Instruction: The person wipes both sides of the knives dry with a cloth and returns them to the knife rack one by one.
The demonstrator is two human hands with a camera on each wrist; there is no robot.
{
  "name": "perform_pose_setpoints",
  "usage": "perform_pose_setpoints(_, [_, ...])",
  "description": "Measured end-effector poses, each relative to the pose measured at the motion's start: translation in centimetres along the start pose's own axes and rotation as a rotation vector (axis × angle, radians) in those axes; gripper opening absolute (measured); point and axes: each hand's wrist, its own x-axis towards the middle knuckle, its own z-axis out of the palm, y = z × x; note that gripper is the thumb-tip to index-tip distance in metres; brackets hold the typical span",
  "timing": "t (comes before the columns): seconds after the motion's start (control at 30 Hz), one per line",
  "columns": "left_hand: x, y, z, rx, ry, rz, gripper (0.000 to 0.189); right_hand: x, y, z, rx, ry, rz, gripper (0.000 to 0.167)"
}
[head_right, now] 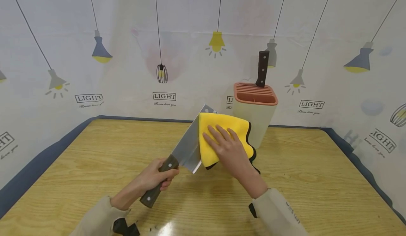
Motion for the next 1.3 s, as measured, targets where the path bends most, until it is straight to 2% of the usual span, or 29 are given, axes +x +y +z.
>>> perform_pose_setpoints(0.23, [-0.2, 0.1, 0.0, 0.018, -0.010, 0.007, 0.012, -0.3, 1.1, 0.1, 0.019, -0.015, 0.089, 0.060])
perform_pose_setpoints(0.43, [-0.2, 0.0, 0.0, 0.028, -0.021, 0.019, 0.011, -0.7, 1.8, 0.3, 0.039, 0.015, 0.162, 0.052])
perform_pose_setpoints(0.6, [-0.2, -0.1, 0.0, 0.012, -0.023, 0.011, 0.014, -1.0, 2.1, 0.4, 0.046, 0.019, 0.196, 0.052])
perform_pose_setpoints(0.87, [-0.2, -0.1, 0.1, 0.006, -0.022, 0.003, 0.012, -1.0, 1.9, 0.2, -0.043, 0.019, 0.141, 0.052])
perform_pose_setpoints(1.3, [0.1, 0.1, 0.1, -0.030, -0.001, -0.010, 0.015, -0.4, -0.1, -0.4, -0.089, -0.042, 0.050, 0.054])
